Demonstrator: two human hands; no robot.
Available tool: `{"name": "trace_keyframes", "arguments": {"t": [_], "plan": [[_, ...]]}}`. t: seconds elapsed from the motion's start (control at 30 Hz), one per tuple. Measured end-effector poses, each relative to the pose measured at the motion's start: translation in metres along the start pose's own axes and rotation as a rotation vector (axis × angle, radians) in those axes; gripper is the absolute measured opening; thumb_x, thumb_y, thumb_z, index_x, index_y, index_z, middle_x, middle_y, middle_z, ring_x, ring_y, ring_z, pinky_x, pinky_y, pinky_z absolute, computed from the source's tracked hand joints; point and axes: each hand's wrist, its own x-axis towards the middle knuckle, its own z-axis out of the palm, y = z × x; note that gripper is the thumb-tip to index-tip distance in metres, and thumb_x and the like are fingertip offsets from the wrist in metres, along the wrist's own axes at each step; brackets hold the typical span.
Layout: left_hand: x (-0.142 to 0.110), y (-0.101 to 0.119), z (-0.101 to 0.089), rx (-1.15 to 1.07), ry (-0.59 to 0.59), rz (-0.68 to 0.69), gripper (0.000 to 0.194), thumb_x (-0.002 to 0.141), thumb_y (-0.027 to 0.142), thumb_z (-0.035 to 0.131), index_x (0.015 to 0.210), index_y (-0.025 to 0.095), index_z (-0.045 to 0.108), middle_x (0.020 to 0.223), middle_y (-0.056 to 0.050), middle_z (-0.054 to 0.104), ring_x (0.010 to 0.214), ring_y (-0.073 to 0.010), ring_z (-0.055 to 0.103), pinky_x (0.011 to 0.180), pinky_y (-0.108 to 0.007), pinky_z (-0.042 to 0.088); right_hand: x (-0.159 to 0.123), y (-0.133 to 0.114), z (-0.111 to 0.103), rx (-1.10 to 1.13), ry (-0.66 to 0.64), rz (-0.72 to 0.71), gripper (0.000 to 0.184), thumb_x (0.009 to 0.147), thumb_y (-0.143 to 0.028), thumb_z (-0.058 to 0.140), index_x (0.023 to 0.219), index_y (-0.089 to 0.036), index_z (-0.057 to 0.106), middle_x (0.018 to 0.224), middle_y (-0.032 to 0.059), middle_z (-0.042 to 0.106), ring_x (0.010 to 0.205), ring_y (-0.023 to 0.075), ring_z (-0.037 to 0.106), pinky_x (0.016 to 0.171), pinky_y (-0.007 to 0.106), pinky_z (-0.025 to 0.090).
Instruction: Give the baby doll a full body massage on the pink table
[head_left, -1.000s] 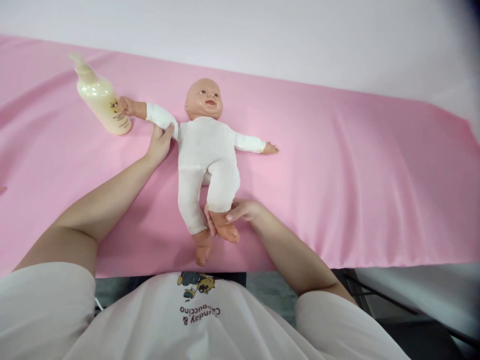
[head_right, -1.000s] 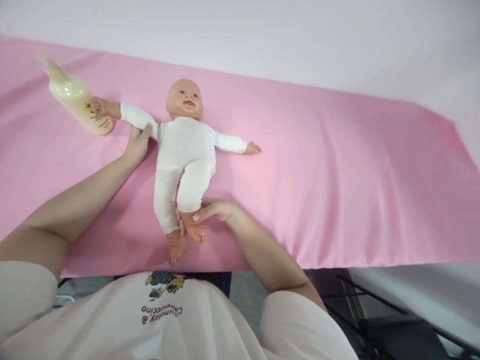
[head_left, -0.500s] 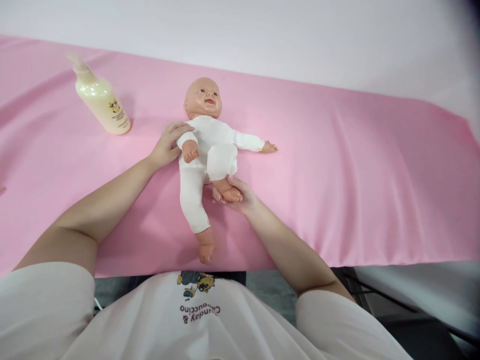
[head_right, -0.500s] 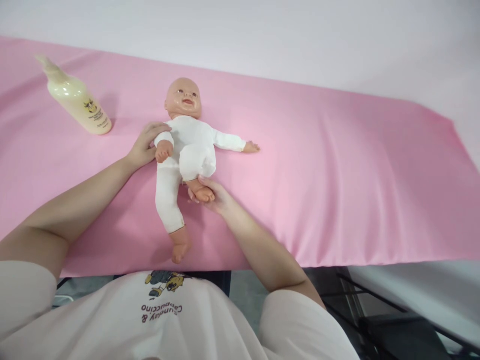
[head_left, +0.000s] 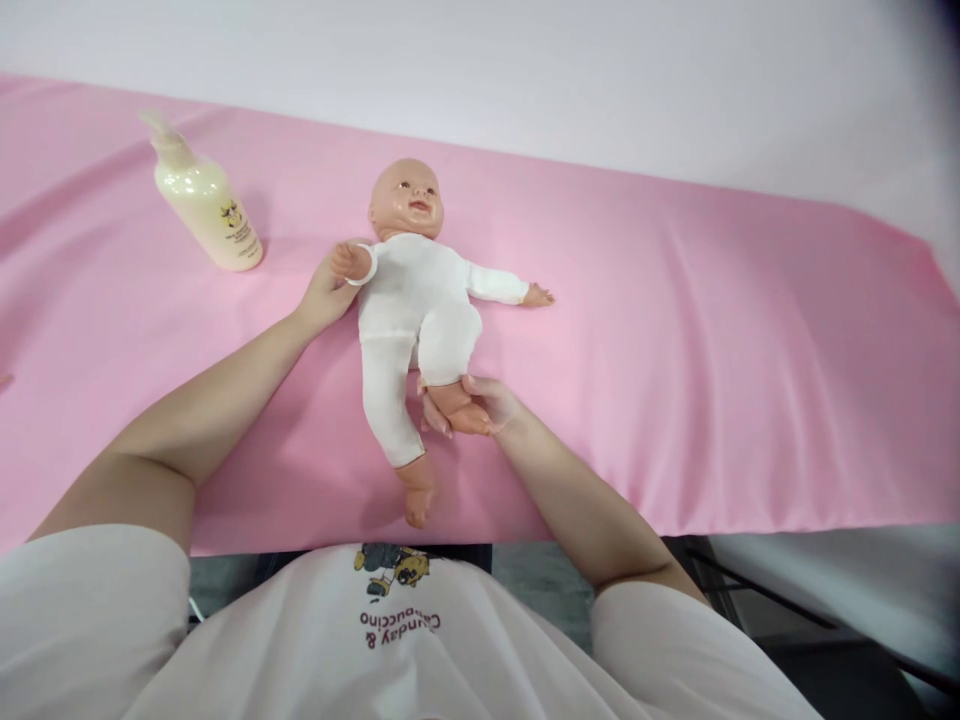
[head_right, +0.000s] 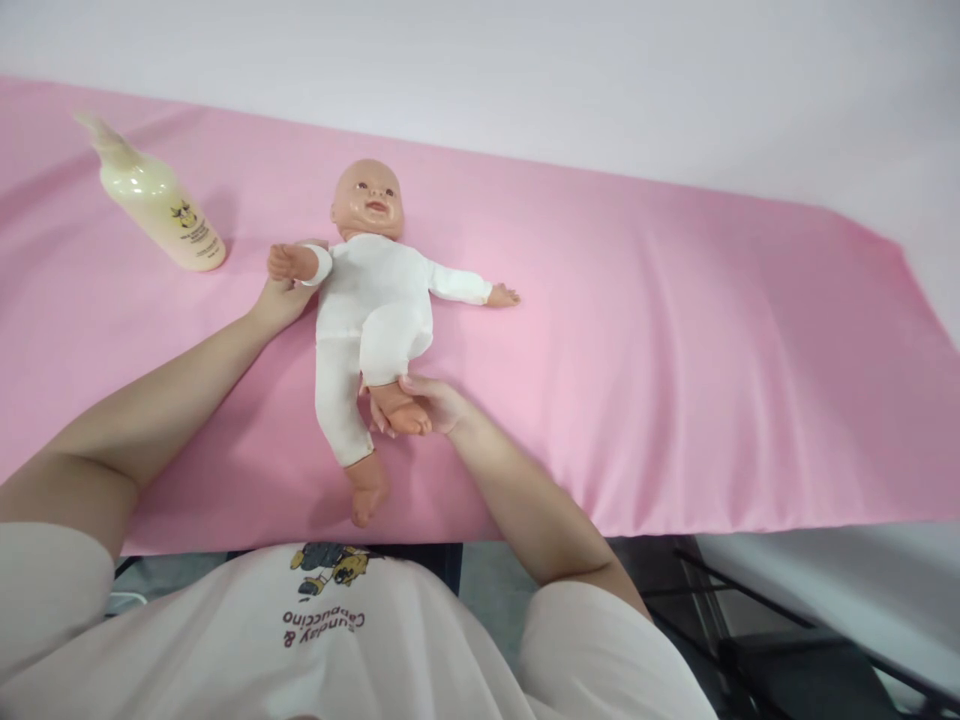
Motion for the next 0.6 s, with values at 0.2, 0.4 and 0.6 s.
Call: {"name": "trace_keyframes", "arguments": {"t": [0.2, 0.4, 0.6], "plan": [[0.001, 0.000, 0.001, -0.033, 0.032, -0.080, 0.068, 0.091, 0.073, 0.064, 0.133, 0.020, 0.062, 0.129, -0.017, 0.071, 0.133, -0.0351, 0.063, 0.118, -0.056, 0.050, -0.004, 0.007, -0.003, 0.002, -0.137, 0.032, 0.069, 0.074, -0.080, 0.069, 0.103, -0.017, 0.063, 0.061, 0.0006, 0.069, 0.054, 0.0189, 0.062, 0.082, 0.037, 0.055], [0.003, -0.031, 0.001, -0.071, 0.184, -0.134, 0.067, 0.089, 0.079, 0.063, 0.124, 0.021, 0.062, 0.129, -0.014, 0.072, 0.138, -0.0321, 0.061, 0.122, -0.053, 0.046, -0.006, -0.004, -0.003, -0.068, -0.325, 0.206, 0.070, 0.079, -0.070, 0.076, 0.116, -0.012, 0.064, 0.079, 0.0097, 0.076, 0.068, 0.0244, 0.073, 0.078, 0.038, 0.057], [0.004, -0.042, -0.001, -0.036, 0.193, -0.135, 0.066, 0.094, 0.079, 0.057, 0.119, 0.019, 0.060, 0.127, -0.008, 0.073, 0.143, -0.0268, 0.056, 0.123, -0.047, 0.042, -0.006, -0.006, 0.000, -0.015, -0.512, 0.214, 0.067, 0.086, -0.065, 0.073, 0.121, -0.009, 0.063, 0.086, 0.0151, 0.079, 0.076, 0.0276, 0.076, 0.082, 0.039, 0.056]]}}
